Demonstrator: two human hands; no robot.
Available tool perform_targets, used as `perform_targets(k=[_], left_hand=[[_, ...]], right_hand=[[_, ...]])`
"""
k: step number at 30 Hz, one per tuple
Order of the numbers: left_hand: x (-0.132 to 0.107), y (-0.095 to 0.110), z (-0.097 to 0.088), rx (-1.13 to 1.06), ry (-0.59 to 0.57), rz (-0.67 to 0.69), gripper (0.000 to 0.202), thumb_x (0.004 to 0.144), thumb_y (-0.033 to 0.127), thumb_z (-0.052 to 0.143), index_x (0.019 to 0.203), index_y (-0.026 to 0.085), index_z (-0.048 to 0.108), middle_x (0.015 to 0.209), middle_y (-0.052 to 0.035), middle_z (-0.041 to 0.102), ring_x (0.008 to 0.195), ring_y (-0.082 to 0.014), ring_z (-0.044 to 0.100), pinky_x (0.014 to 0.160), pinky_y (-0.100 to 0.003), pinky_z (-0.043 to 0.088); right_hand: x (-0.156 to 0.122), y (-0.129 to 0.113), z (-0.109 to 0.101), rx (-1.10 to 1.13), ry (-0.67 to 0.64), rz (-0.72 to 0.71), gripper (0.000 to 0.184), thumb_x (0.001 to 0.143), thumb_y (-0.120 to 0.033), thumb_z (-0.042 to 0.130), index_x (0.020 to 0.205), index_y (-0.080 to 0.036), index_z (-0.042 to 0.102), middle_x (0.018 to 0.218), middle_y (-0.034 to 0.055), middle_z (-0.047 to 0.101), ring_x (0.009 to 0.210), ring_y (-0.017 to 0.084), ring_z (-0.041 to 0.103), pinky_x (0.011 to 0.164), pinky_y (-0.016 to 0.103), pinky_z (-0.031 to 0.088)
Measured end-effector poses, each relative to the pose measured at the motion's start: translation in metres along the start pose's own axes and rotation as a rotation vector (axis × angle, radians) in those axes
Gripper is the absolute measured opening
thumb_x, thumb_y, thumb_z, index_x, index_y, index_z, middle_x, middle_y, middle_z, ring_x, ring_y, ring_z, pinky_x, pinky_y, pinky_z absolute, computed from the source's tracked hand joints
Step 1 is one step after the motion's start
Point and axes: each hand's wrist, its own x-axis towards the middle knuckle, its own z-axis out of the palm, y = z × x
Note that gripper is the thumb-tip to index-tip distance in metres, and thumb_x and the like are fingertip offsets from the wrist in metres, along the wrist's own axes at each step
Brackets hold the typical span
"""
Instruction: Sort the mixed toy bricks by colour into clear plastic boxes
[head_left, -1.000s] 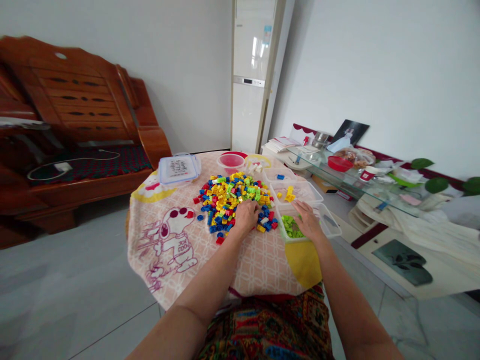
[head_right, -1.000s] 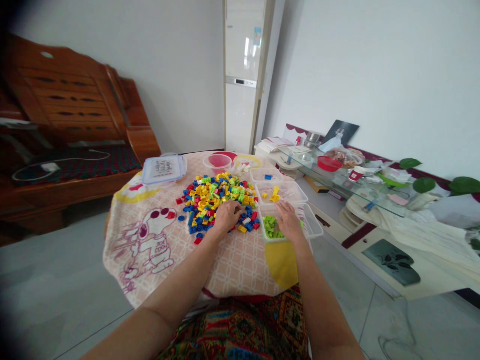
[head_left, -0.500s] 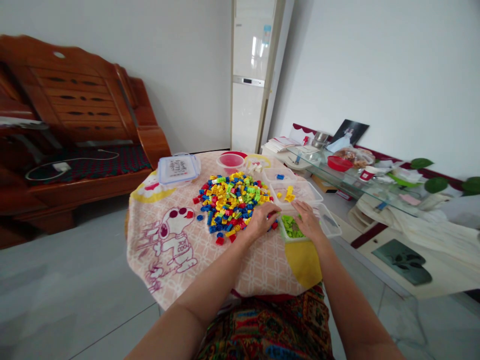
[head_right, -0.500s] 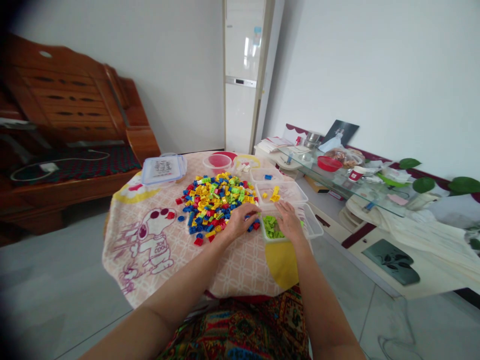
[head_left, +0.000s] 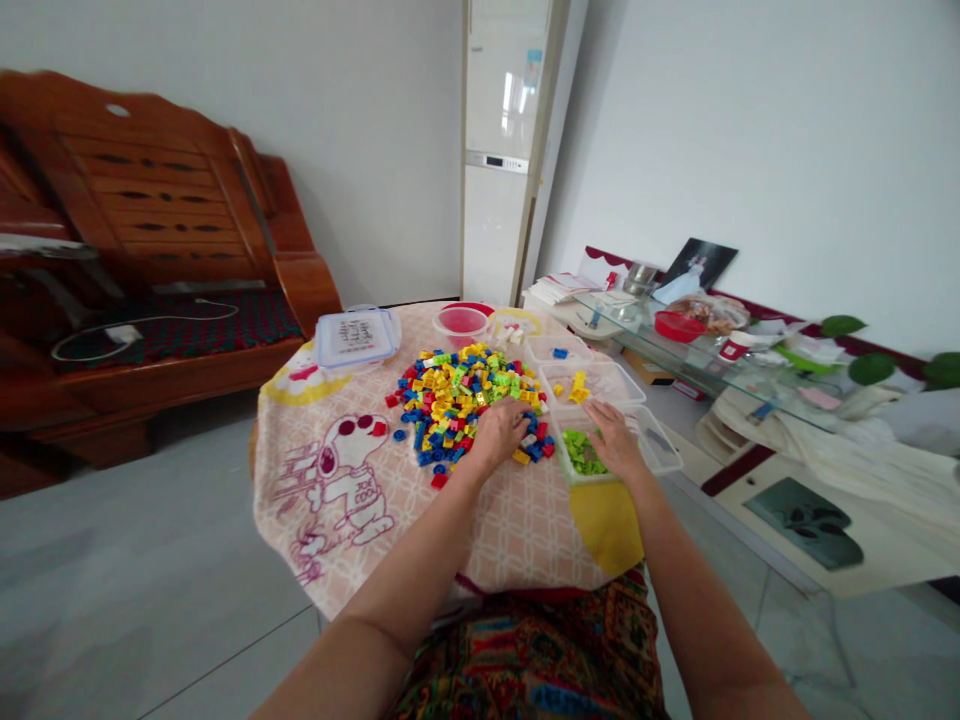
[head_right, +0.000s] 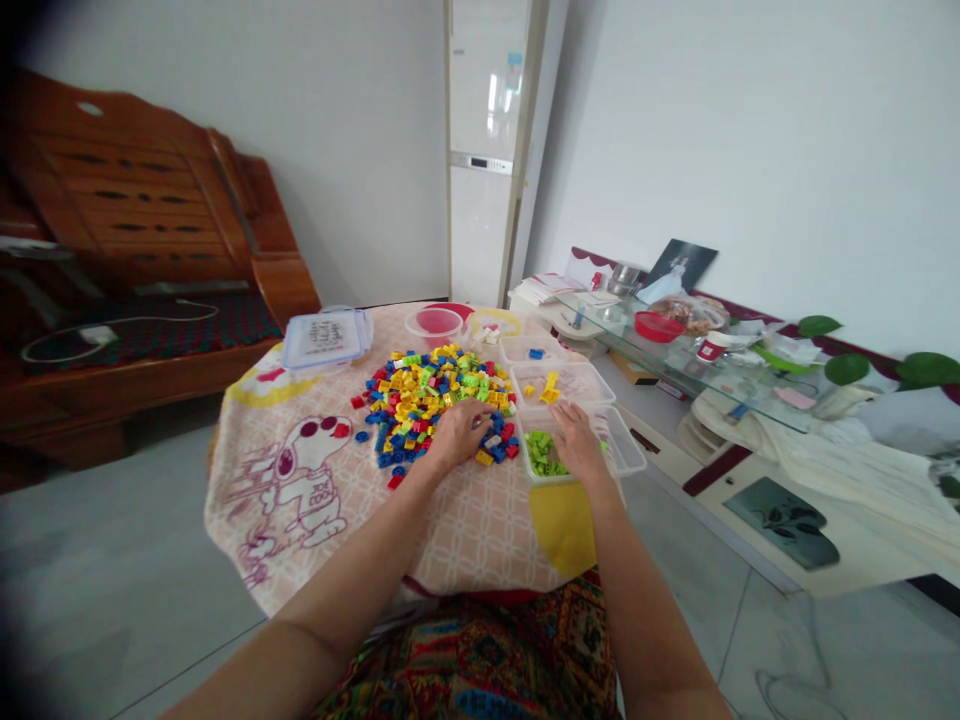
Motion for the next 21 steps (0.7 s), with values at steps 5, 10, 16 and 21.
perform_targets(k=[5,10,16,21], left_hand=[[0.002,-0.027,-0.043,0.2,-0.072,-0.22,0.02,0.085,0.02,0.063,0.098,0.022,0.079,0.097,-0.0046,0.077,0.089,-0.0203,0.07,0.082,-0.029,0.052],[-0.002,-0.032,-0.048,0.279,-0.221,-0.173,0.017,0.079,0.018,0.067,0.088,0.024,0.08,0.095,-0.0031,0.078,0.09,-0.0206,0.069,0.079,-0.027,0.05],[-0.001,-0.016,-0.024,0.439,-0.246,-0.137,0.025,0.079,0.016,0.061,0.093,0.023,0.08,0.094,-0.0089,0.077,0.094,-0.0254,0.07,0.086,-0.034,0.051],[0.0,-0.009,-0.016,0.459,-0.247,-0.162,0.03,0.079,0.013,0.06,0.101,0.021,0.078,0.099,-0.0122,0.077,0.101,-0.0282,0.07,0.091,-0.038,0.05]], right_hand=[[0.0,-0.002,0.0,0.006,0.001,-0.005,0.061,0.087,-0.016,0.049,0.147,-0.021,0.052,0.152,0.0095,0.051,0.145,0.027,0.038,0.122,0.052,0.033],[0.0,-0.001,-0.001,-0.002,0.001,0.012,0.06,0.087,-0.016,0.049,0.147,-0.019,0.052,0.153,0.0109,0.05,0.145,0.029,0.037,0.122,0.053,0.032],[-0.001,0.0,-0.001,0.006,0.005,0.01,0.062,0.087,-0.016,0.048,0.148,-0.023,0.051,0.152,0.0086,0.051,0.146,0.028,0.036,0.123,0.055,0.031],[0.0,0.001,-0.001,-0.002,0.004,0.0,0.061,0.087,-0.017,0.049,0.148,-0.021,0.052,0.152,0.0093,0.051,0.145,0.028,0.037,0.122,0.053,0.032]])
